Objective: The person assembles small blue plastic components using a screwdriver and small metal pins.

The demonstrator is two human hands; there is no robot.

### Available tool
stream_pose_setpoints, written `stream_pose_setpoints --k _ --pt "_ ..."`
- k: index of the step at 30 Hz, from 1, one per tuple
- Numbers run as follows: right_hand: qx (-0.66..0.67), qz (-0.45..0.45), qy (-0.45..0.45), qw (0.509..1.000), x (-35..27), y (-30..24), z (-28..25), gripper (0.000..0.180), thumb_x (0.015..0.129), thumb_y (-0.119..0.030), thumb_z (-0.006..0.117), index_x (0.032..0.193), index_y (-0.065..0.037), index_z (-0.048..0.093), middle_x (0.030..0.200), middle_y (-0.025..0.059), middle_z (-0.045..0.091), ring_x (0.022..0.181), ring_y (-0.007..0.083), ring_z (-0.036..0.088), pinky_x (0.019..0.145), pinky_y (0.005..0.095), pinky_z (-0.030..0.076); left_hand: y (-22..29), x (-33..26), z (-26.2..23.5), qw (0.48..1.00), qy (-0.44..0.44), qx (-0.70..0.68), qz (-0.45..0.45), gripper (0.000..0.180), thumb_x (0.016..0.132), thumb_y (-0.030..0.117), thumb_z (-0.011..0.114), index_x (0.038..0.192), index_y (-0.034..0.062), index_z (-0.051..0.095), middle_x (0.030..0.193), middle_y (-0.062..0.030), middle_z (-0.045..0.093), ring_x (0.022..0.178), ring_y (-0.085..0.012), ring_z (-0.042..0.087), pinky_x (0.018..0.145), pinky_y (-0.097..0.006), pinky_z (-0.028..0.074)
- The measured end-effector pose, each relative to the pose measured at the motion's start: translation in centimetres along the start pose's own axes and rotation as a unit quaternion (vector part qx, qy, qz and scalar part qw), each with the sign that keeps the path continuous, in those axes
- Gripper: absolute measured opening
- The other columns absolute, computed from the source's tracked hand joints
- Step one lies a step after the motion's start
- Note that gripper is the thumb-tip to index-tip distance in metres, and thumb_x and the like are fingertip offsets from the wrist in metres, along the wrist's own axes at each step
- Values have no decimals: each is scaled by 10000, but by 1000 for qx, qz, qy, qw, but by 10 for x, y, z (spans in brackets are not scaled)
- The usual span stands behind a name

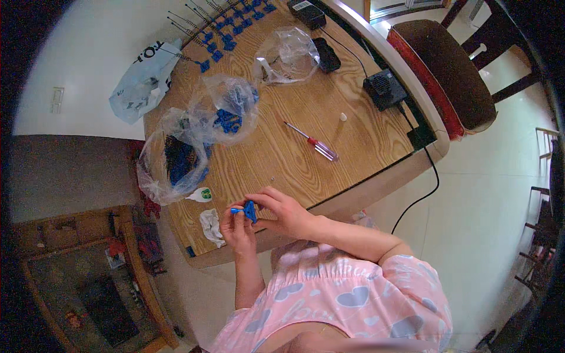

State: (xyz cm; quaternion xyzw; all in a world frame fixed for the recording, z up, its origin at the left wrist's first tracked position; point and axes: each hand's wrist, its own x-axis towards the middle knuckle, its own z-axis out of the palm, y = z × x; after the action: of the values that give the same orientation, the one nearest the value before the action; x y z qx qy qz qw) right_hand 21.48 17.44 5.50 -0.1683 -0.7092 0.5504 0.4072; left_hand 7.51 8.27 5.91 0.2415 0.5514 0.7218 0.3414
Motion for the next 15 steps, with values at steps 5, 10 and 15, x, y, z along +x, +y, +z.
stream_pose_setpoints --k 5,10,15 --pt "56 61 -19 996 1 3 1 604 740 -158 749 1274 -50 486 1106 147 520 997 322 549 844 373 479 1 0 7 1000 1 3 8 68 871 33 610 935 15 625 1052 -109 625 949 -190 609 796 -302 516" --pt "22 17 2 1000 3 4 2 604 755 -137 739 1292 -51 476 1091 139 515 964 304 556 820 360 486 1 1 4 1000 11 6 4 78 872 45 615 945 18 623 1045 -106 630 958 -195 609 816 -305 511" --pt "19 -11 1 1000 -1 -13 -10 615 775 -88 674 1339 -80 430 1139 166 500 1065 361 535 868 397 479 9 0 14 1000 -3 5 27 82 855 54 636 934 38 634 1170 -127 575 1046 -234 583 912 -344 474"
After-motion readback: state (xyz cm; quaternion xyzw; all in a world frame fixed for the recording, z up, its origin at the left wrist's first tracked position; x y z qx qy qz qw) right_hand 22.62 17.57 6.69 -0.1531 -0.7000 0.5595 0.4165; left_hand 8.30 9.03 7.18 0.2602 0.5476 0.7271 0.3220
